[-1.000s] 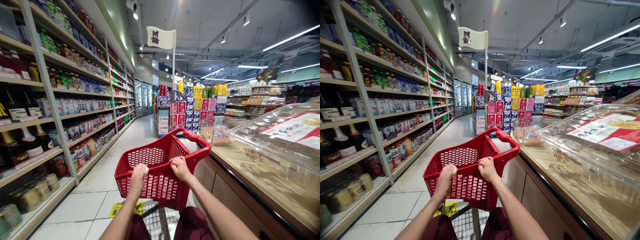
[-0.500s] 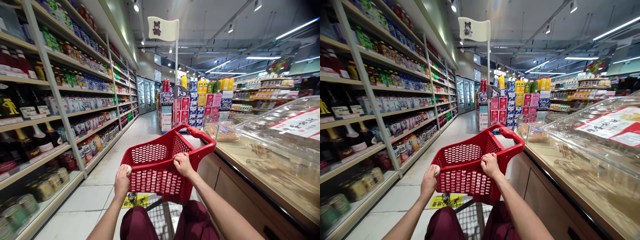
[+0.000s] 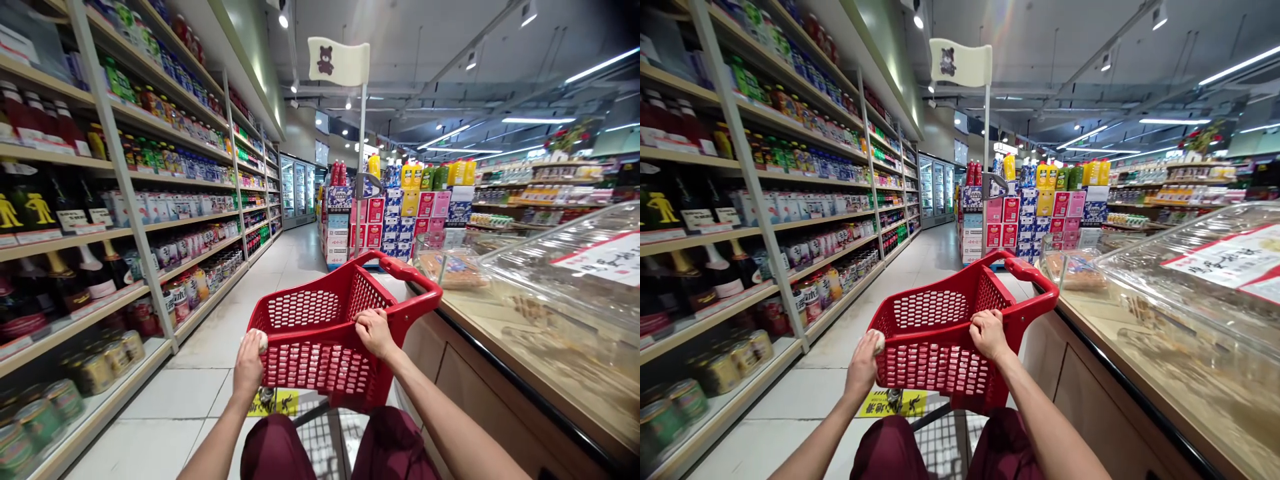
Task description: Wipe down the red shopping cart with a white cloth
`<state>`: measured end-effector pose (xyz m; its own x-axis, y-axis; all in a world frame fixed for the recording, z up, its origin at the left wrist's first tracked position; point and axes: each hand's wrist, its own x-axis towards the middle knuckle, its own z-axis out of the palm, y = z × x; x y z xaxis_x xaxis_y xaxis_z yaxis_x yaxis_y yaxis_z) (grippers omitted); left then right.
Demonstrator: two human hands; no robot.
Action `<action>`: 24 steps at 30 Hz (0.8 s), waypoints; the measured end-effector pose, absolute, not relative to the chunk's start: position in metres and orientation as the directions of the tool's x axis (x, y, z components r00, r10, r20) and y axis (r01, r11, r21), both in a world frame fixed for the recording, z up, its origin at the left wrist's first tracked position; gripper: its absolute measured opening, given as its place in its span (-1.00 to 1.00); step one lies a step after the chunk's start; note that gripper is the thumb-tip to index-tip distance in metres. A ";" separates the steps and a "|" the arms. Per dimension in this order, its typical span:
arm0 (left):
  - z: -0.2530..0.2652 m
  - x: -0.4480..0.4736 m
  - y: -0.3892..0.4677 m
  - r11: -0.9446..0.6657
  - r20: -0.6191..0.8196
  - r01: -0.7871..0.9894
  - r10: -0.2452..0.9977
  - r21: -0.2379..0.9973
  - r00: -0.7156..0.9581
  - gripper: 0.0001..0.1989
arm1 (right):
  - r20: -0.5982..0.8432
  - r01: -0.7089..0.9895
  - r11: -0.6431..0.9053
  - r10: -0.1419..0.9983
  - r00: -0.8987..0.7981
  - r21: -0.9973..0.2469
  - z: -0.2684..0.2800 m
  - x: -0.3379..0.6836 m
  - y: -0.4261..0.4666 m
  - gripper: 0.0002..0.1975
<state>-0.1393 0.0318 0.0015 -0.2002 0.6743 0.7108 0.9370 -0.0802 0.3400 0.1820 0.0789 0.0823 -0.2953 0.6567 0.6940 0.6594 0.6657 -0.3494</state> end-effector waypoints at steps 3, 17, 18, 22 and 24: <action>0.005 -0.098 0.040 -0.219 0.691 0.933 0.722 0.286 -0.042 -0.47 | 0.689 0.672 0.654 0.664 -0.291 -0.346 0.082 0.182 0.080 -0.72; 0.019 -0.055 0.056 -0.290 0.611 0.916 0.789 0.277 0.065 -0.43 | 0.693 0.663 0.673 0.648 -0.315 -0.327 0.080 0.176 0.075 -0.77; 0.020 -0.052 0.056 -0.315 0.606 0.910 0.790 0.268 0.094 -0.43 | 0.691 0.663 0.674 0.648 -0.320 -0.326 0.080 0.176 0.075 -0.77; 0.016 -0.107 0.042 -0.209 0.617 0.930 0.787 0.302 -0.024 -0.47 | 0.688 0.671 0.673 0.647 -0.328 -0.313 0.081 0.177 0.074 -0.78; 0.013 -0.145 0.033 -0.062 0.640 0.931 0.742 0.361 -0.199 -0.52 | 0.691 0.671 0.672 0.646 -0.324 -0.314 0.081 0.177 0.074 -0.78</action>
<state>-0.1454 0.0327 0.0134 -0.1990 0.7421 0.6401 0.9306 -0.0618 0.3608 0.1775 0.0741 0.0811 -0.3238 0.6464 0.6909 0.6710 0.6717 -0.3140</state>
